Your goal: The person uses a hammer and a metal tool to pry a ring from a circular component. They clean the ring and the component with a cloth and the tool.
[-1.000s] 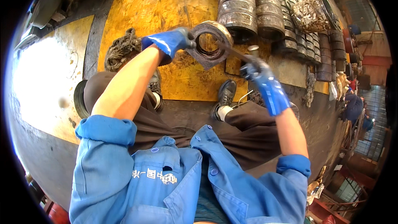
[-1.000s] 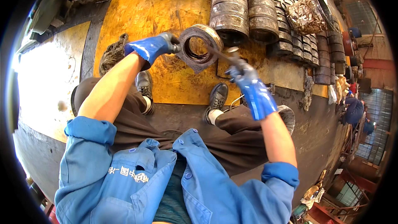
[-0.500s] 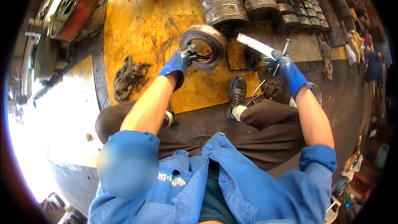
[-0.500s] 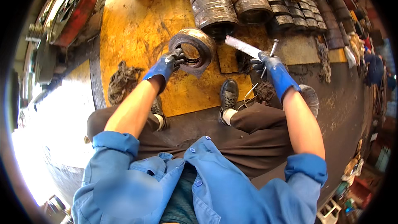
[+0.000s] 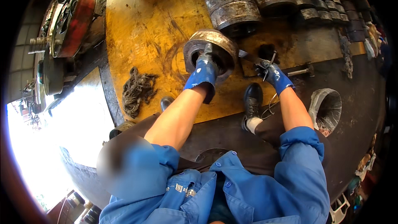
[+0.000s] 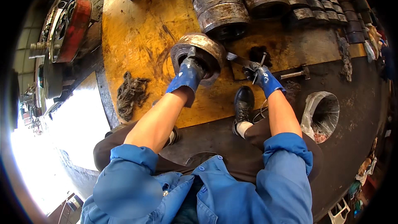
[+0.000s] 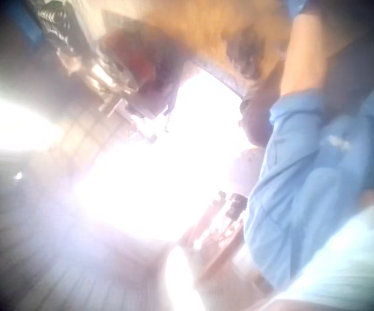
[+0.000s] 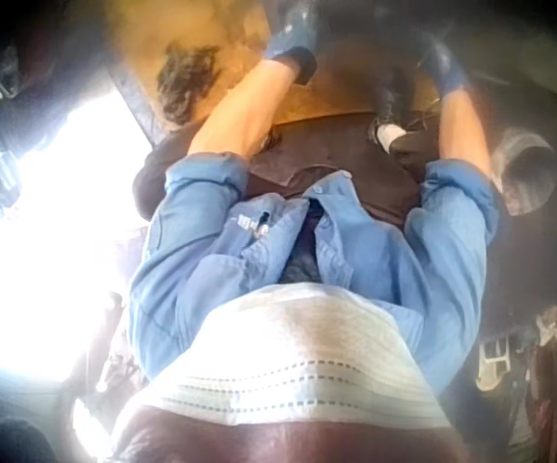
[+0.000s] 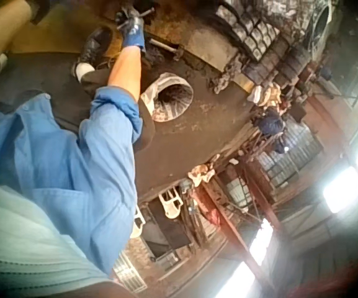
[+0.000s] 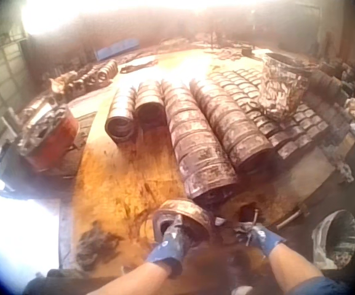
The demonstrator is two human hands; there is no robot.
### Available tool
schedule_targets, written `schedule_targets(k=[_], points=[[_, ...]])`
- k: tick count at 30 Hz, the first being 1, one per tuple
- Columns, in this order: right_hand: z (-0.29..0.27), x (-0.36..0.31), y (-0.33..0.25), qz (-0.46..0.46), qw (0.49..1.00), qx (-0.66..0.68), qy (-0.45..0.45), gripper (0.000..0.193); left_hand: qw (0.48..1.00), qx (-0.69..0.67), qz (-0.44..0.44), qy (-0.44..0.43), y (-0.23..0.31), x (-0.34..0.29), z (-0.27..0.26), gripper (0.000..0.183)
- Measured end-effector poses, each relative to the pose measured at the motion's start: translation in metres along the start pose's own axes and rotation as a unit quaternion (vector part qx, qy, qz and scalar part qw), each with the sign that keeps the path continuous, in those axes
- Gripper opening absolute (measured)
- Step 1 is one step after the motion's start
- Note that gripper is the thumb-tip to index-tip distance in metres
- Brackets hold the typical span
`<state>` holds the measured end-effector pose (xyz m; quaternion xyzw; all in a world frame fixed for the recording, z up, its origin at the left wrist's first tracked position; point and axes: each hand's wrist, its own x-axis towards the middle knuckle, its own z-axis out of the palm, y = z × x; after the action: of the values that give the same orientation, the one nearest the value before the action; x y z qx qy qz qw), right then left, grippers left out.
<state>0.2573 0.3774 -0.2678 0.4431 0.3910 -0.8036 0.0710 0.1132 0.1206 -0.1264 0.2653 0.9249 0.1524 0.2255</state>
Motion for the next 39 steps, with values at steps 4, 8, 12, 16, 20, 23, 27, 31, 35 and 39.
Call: schedule_targets(k=[4,8,12,16,20,23,27,31,35,39], points=[[-0.003,0.032,0.018,0.035,0.998,0.055,-0.008,0.023,0.995,0.029,0.095,0.026,-0.026,0.015,0.030,0.045],[0.021,0.049,0.023,0.069,0.990,0.092,-0.079,0.027,0.979,0.065,0.191,0.030,-0.065,0.019,0.060,0.048],[0.017,0.065,0.038,0.082,0.981,0.091,-0.152,0.034,0.987,0.144,0.067,0.036,-0.069,-0.014,0.090,0.059],[0.030,0.067,0.046,0.042,0.971,0.026,-0.235,0.043,0.825,-0.520,-0.188,0.114,-0.077,-0.078,0.105,0.076],[0.044,0.075,0.044,0.071,0.965,0.009,-0.251,0.038,0.245,-0.960,-0.134,-0.032,-0.075,-0.084,0.093,0.061],[0.050,0.069,0.038,0.111,0.953,0.004,-0.281,0.034,0.282,-0.935,-0.215,0.002,-0.072,-0.064,0.086,0.045],[0.026,0.071,0.029,0.118,0.942,-0.031,-0.312,0.030,0.275,-0.942,-0.193,-0.004,-0.056,-0.075,0.078,0.046],[0.031,0.071,0.023,0.145,0.935,-0.058,-0.317,0.027,0.235,-0.952,-0.194,-0.005,-0.079,-0.079,0.090,0.043],[0.040,0.061,0.022,0.148,0.940,-0.115,-0.286,0.030,0.245,-0.942,-0.226,0.035,-0.052,-0.093,0.069,0.043],[0.059,0.049,0.024,0.097,0.936,-0.133,-0.312,0.034,0.299,-0.914,-0.264,0.075,-0.042,-0.106,0.059,0.057]])
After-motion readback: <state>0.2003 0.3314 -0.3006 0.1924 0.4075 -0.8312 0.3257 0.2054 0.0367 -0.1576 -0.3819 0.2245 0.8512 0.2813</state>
